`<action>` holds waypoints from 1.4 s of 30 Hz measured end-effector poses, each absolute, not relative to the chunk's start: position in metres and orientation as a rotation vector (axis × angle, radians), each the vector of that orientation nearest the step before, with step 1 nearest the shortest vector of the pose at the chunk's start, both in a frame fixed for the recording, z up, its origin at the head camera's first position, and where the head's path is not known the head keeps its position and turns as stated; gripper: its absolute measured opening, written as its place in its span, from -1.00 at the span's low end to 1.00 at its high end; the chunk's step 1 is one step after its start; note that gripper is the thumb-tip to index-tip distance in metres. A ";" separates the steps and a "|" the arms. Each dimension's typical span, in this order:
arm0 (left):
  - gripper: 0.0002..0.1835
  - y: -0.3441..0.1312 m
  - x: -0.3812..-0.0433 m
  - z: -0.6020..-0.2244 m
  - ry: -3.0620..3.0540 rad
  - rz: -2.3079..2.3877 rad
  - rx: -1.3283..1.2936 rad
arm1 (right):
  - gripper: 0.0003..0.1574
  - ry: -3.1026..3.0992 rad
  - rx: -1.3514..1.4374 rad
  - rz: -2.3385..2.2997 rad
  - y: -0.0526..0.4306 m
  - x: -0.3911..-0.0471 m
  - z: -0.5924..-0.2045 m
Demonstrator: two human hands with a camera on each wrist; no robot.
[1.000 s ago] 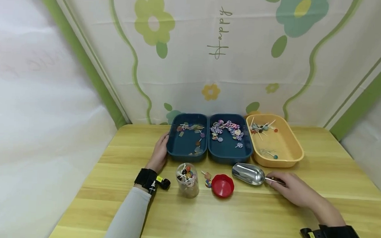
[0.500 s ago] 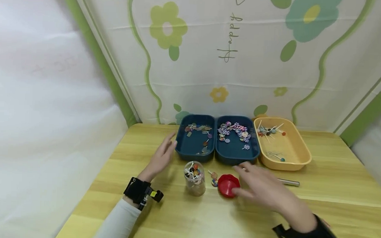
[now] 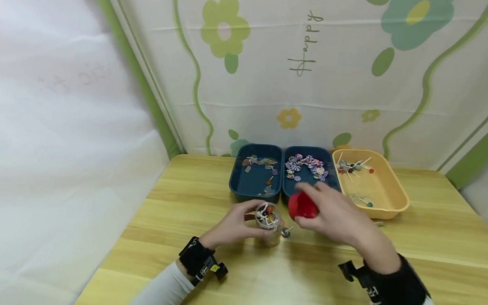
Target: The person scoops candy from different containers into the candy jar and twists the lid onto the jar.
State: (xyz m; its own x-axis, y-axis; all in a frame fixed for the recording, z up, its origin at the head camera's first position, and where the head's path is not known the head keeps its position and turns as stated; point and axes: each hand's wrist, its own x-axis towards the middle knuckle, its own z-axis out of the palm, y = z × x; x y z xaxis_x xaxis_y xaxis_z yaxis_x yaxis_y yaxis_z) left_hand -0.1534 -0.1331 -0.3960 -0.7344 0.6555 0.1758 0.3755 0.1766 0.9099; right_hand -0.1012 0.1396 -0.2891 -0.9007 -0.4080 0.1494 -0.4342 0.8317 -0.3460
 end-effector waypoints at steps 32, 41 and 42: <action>0.09 -0.085 -0.150 -0.403 2.048 1.616 0.950 | -0.17 -2.770 0.928 1.185 0.153 -0.109 -0.361; 0.16 -0.084 -0.146 -0.403 2.182 1.534 1.021 | 0.05 -2.835 0.746 0.606 0.130 -0.085 -0.337; 0.16 -0.083 -0.145 -0.403 2.182 1.534 1.020 | 0.07 -2.838 0.768 0.638 0.131 -0.084 -0.334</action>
State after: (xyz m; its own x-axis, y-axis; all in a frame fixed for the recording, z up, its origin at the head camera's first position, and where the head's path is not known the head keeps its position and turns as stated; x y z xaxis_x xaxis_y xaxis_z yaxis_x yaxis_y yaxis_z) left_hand -0.1452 -0.0832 -0.4028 -0.7094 0.6864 0.1600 0.3831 0.1850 0.9050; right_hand -0.0835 0.1313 -0.3340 -0.8614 -0.4516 0.2327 -0.5077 0.7807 -0.3643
